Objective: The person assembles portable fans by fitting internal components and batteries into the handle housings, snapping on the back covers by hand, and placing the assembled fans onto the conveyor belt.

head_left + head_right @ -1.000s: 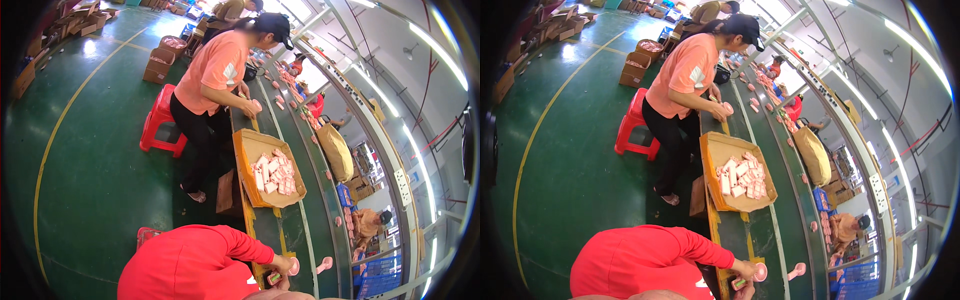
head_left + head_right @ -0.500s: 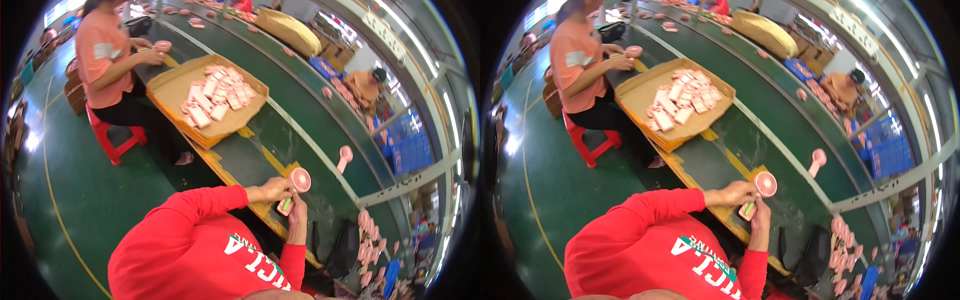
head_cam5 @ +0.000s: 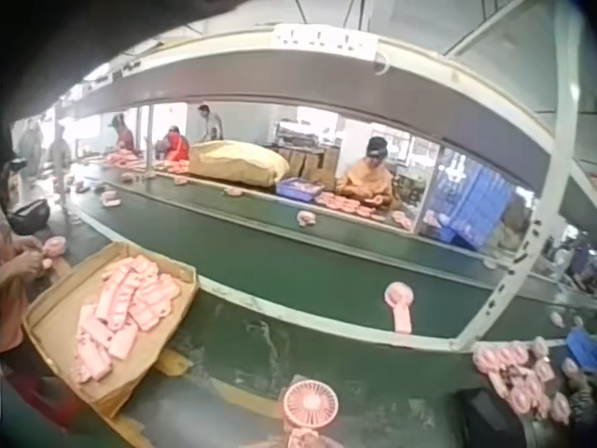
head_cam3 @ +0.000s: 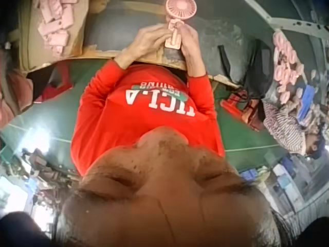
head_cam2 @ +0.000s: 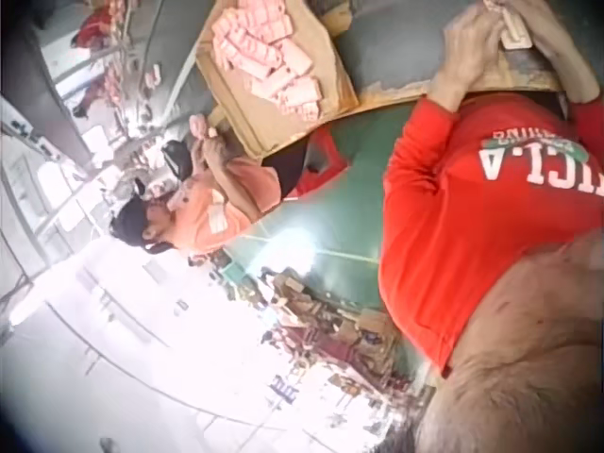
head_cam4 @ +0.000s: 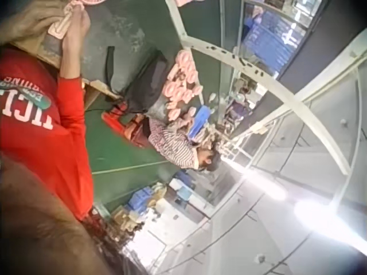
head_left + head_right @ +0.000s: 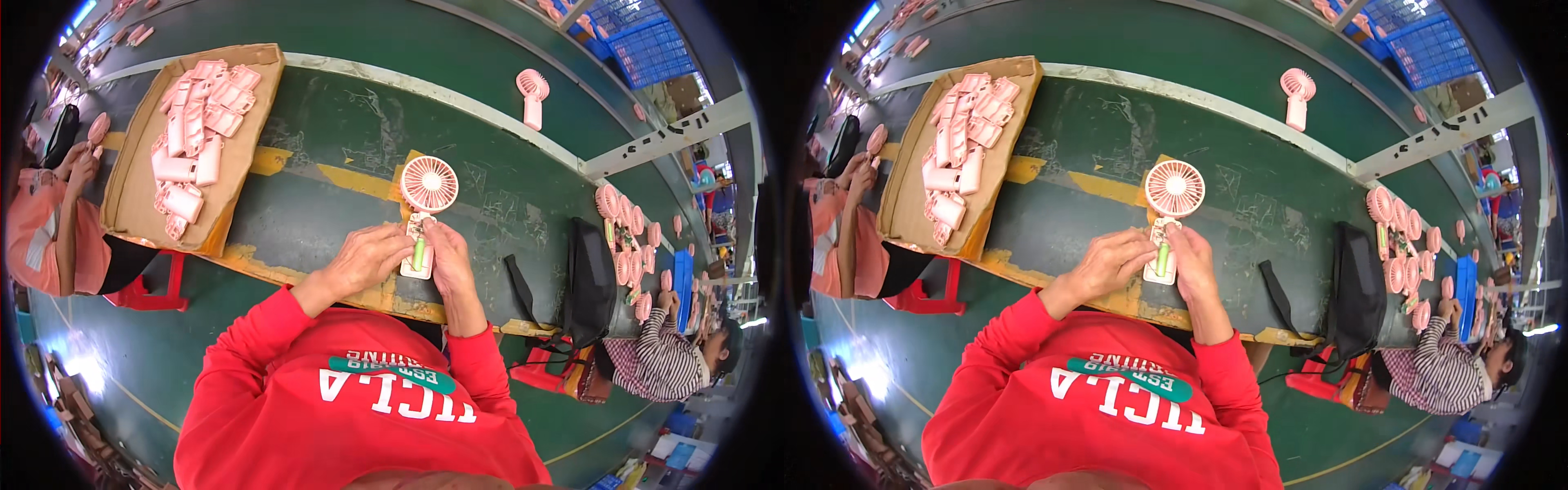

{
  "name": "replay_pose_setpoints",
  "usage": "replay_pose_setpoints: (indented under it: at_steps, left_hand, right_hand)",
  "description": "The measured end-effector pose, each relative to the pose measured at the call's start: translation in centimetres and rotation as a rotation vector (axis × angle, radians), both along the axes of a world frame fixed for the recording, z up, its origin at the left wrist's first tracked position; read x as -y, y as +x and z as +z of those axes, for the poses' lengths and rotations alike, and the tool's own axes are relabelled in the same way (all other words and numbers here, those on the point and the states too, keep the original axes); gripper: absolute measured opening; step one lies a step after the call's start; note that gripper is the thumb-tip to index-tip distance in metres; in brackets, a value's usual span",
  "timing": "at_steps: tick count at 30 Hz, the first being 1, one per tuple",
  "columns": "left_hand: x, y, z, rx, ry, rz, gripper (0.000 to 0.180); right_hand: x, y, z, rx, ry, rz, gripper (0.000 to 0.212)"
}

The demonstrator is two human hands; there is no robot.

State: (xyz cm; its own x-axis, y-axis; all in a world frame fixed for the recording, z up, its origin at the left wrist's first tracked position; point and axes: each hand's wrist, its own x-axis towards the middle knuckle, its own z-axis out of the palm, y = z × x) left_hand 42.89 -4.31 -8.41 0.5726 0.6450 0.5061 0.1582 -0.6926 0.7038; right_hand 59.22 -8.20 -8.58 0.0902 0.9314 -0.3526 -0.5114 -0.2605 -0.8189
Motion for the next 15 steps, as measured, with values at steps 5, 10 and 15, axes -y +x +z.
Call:
replay_pose_setpoints:
  at_steps: [5, 10, 15]
  left_hand:
    - [0.4, -1.3, 1.8, -0.016, -0.295, 0.142, 0.010]
    - [0.8, -0.3, 3.1, -0.153, -0.614, 0.172, 0.014]
    - [0.6, 0.5, 3.5, -0.302, -0.664, 0.209, 0.013]
  right_hand:
    - [0.0, -0.1, 0.3, -0.007, -0.031, -0.006, 0.030]
    - [-0.1, -0.4, 0.5, -0.025, -0.038, -0.015, 0.029]
    - [-0.3, -0.6, 0.7, -0.042, -0.065, -0.017, 0.027]
